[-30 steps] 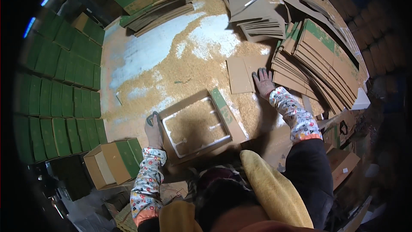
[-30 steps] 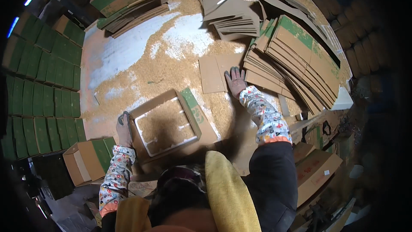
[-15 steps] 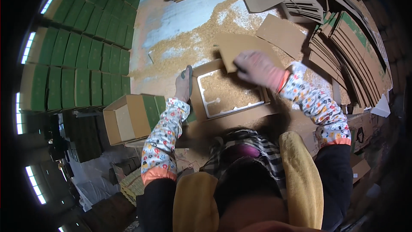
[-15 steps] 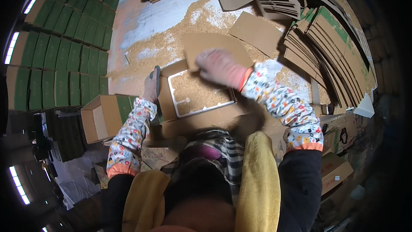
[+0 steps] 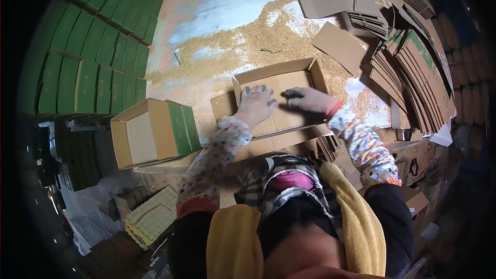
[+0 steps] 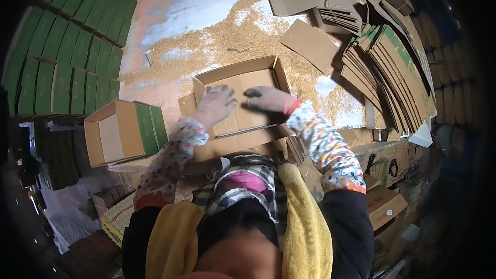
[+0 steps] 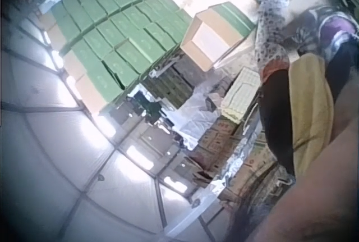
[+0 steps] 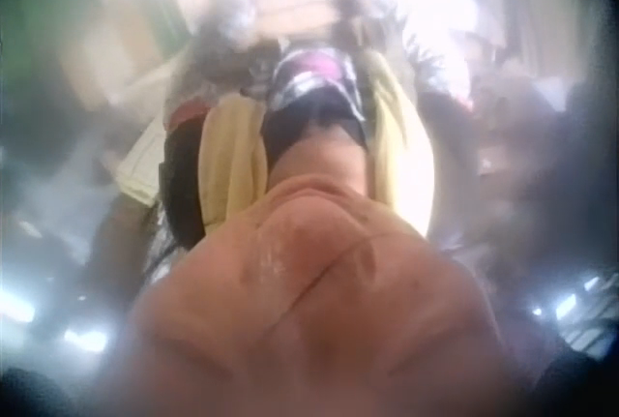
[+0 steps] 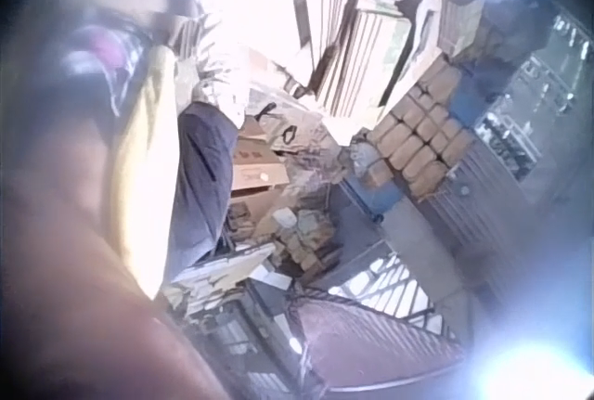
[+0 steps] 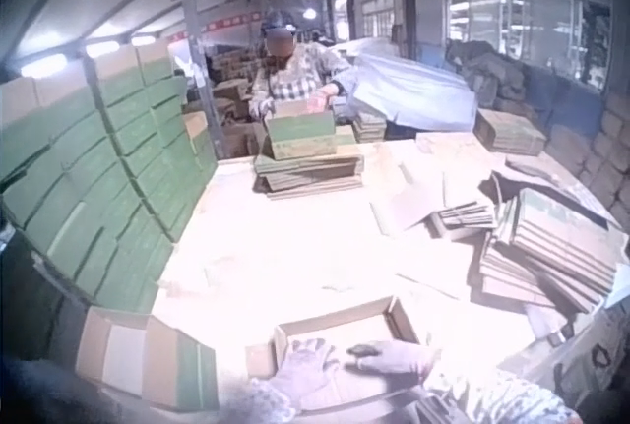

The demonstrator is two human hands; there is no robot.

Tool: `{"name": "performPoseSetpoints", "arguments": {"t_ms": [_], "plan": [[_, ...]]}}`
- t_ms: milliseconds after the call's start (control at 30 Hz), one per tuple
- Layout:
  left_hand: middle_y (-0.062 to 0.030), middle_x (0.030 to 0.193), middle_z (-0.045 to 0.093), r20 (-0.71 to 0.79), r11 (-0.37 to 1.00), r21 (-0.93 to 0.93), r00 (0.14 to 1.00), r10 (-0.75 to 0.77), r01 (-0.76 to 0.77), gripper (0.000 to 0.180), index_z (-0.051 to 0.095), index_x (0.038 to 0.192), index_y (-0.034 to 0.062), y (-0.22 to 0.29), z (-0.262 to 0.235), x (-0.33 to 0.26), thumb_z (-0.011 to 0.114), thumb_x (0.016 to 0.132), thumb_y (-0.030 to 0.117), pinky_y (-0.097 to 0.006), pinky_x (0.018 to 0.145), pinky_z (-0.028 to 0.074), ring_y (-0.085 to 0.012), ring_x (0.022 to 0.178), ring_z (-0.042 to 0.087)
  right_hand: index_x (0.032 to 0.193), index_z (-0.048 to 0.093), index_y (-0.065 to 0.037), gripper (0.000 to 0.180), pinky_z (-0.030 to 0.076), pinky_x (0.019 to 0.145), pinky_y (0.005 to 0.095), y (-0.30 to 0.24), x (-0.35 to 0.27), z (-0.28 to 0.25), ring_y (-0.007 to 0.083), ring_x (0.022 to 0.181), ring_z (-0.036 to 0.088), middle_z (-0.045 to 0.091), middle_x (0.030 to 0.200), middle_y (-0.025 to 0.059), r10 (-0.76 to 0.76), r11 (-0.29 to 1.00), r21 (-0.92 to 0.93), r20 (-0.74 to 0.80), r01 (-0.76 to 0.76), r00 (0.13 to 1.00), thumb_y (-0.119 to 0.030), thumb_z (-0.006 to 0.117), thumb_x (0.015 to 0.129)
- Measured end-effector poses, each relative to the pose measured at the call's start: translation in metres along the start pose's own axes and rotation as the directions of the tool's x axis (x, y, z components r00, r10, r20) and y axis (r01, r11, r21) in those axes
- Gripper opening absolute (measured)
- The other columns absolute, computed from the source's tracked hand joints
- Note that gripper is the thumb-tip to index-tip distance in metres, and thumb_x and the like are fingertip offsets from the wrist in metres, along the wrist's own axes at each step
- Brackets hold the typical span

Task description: The person folds flat cardboard sheets to assemble boxes, places styrofoam trays filled with eggs and cardboard dividers into the boxes, and stacks the assembled boxes onto a pile.

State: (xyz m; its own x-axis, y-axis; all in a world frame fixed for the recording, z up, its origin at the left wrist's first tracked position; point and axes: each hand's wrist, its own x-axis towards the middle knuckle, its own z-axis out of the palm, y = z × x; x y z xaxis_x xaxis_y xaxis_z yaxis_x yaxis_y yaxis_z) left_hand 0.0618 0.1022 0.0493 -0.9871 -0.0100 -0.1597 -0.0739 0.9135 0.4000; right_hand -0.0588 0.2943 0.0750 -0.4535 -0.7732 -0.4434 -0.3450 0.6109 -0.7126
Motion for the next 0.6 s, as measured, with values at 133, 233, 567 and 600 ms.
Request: {"name": "performPoseSetpoints", "arguments": {"t_ms": [133,233,567,600], "plan": [[-0.019,0.101,0.059,-0.585,0.696,-0.713,0.619,-0.524,-0.084,0.028,0.056,0.115,-0.0012,-0.023,-0.034,-0.017,0.054,0.089,0.01,-0.042,0.083,0.048,-0.0346,0.094,0.058,0.13,0.052,-0.003,0.046,0.044,0.095,0.0304,0.051,-0.016,-0.085,0.0185,0.106,0.058,0.06,0.119,0.0145,-0.219,0.972,-0.013,-0.428,0.236,0.877,-0.019,0.059,0.087],[-0.0171,0.104,0.062,-0.078,0.253,-0.959,0.737,-0.672,0.129,0.039,0.055,0.115,-0.0034,-0.057,0.102,-0.026,0.065,0.088,0.023,-0.037,0.079,0.051,-0.0285,0.093,0.063,0.134,0.04,0.009,0.085,0.043,0.098,0.0377,0.106,0.021,-0.074,0.03,0.115,0.055,0.055,0.124,0.025,-0.03,0.924,0.382,0.005,0.026,1.0,-0.042,0.074,0.075],[-0.0184,0.11,0.063,0.024,0.404,-0.785,0.676,-0.736,0.468,0.058,0.052,0.124,-0.003,-0.078,0.101,-0.047,0.064,0.088,0.041,-0.035,0.083,0.049,-0.0265,0.095,0.063,0.141,0.031,0.004,0.071,0.043,0.093,0.0289,0.106,0.031,0.04,0.018,0.109,0.053,0.058,0.117,0.0124,0.172,0.573,0.817,-0.203,0.069,0.964,-0.025,0.068,0.087],[-0.0174,0.111,0.063,0.165,-0.11,-0.986,0.719,-0.675,0.124,0.055,0.053,0.125,-0.0024,-0.081,0.107,-0.054,0.059,0.091,0.041,-0.035,0.085,0.049,-0.0258,0.097,0.062,0.13,0.048,0.001,0.052,0.046,0.088,0.0289,0.091,0.015,0.041,0.0169,0.101,0.057,0.061,0.11,0.0079,0.171,0.249,0.966,0.022,-0.064,0.985,-0.028,0.063,0.089]]}}
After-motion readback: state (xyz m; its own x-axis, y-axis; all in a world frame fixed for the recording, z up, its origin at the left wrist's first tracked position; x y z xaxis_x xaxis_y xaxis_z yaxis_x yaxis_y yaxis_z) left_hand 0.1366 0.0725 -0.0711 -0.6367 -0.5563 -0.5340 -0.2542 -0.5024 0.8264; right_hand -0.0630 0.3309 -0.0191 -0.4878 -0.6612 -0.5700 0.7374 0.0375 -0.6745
